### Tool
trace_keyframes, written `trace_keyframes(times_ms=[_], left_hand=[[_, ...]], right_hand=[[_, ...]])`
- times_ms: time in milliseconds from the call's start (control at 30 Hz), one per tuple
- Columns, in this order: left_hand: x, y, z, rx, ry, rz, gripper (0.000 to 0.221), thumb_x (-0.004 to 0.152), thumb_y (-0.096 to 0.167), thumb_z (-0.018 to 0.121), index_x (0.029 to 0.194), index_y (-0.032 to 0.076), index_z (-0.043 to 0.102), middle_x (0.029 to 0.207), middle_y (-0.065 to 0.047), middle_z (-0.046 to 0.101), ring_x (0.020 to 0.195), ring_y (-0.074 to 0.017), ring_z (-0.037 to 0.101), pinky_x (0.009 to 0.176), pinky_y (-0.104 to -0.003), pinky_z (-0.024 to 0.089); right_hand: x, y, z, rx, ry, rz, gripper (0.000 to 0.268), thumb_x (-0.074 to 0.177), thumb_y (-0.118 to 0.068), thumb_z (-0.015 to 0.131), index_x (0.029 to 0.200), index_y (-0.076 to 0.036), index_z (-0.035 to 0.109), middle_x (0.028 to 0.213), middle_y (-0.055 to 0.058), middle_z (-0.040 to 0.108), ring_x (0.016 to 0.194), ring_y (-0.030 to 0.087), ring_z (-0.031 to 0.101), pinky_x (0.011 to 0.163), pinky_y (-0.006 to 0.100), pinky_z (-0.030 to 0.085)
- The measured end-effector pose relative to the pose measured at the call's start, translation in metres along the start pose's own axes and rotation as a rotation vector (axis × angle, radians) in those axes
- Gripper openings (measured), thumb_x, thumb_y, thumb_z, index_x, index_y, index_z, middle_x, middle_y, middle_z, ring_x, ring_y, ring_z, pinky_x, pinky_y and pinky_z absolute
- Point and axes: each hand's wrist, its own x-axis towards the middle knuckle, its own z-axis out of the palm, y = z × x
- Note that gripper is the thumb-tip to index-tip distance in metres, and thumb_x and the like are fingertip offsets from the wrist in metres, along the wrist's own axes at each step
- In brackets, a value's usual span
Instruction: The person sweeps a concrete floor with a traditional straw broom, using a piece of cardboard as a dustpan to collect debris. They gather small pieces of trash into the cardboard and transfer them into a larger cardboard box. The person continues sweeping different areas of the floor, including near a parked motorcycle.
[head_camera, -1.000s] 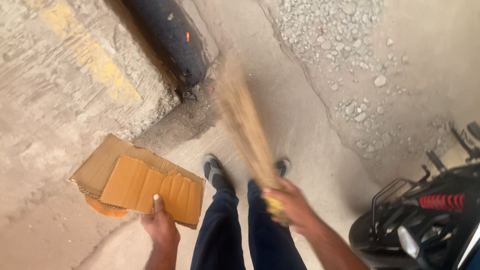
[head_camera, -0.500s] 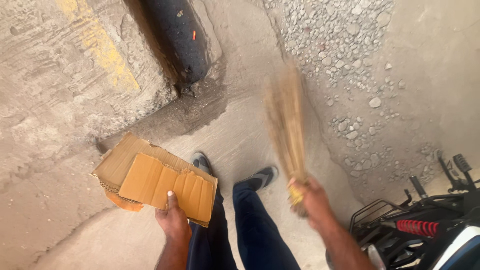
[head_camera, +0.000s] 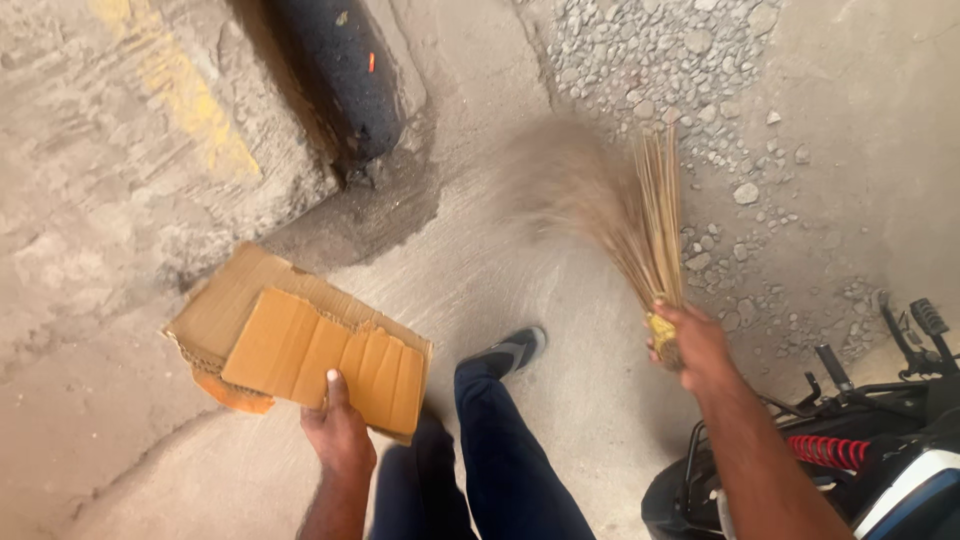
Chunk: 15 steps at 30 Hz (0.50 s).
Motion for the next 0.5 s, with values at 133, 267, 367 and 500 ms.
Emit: trace_keyframes(times_ms=[133,267,367,500], left_hand=[[-0.008,-0.006,0.015,-0.03,0.003,-0.061,0.038,0.104,0.01,0.051,0.14,-0.001,0.05,0.134,-0.012,0.061,0.118,-0.0204,0.061,0.099,-0.036,0.051],[-0.007,-0.014,0.037,0.048,0.043,-0.106,0.037,0.104,0.01,0.052,0.139,-0.001,0.052,0.133,-0.011,0.063,0.117,-0.0204,0.062,0.098,-0.036,0.051],[-0.002,-0.015,0.041,0.04,0.019,-0.102,0.037,0.104,0.01,0.052,0.139,-0.002,0.052,0.132,-0.011,0.064,0.117,-0.0204,0.063,0.098,-0.035,0.052],[0.01,-0.011,0.039,0.027,-0.038,-0.063,0.036,0.104,0.01,0.052,0.138,-0.003,0.053,0.132,-0.012,0.064,0.116,-0.0207,0.063,0.098,-0.035,0.052]], right_hand=[[-0.06,0.008,0.003,-0.026,0.031,0.084,0.033,0.09,-0.029,0.072,0.115,-0.008,0.069,0.079,0.008,0.065,0.058,0.017,0.06,0.044,0.031,0.049],[-0.101,0.056,0.041,-0.229,-0.221,0.257,0.036,0.085,-0.031,0.072,0.118,-0.017,0.072,0.072,0.012,0.067,0.048,0.02,0.058,0.038,0.033,0.04],[-0.083,0.087,0.051,-0.176,-0.349,0.312,0.041,0.082,-0.026,0.076,0.121,-0.029,0.066,0.081,0.005,0.072,0.054,0.017,0.061,0.044,0.034,0.049],[-0.022,0.073,0.008,-0.092,-0.11,0.112,0.031,0.087,-0.032,0.072,0.109,-0.011,0.076,0.079,0.007,0.063,0.057,0.017,0.056,0.043,0.033,0.044]])
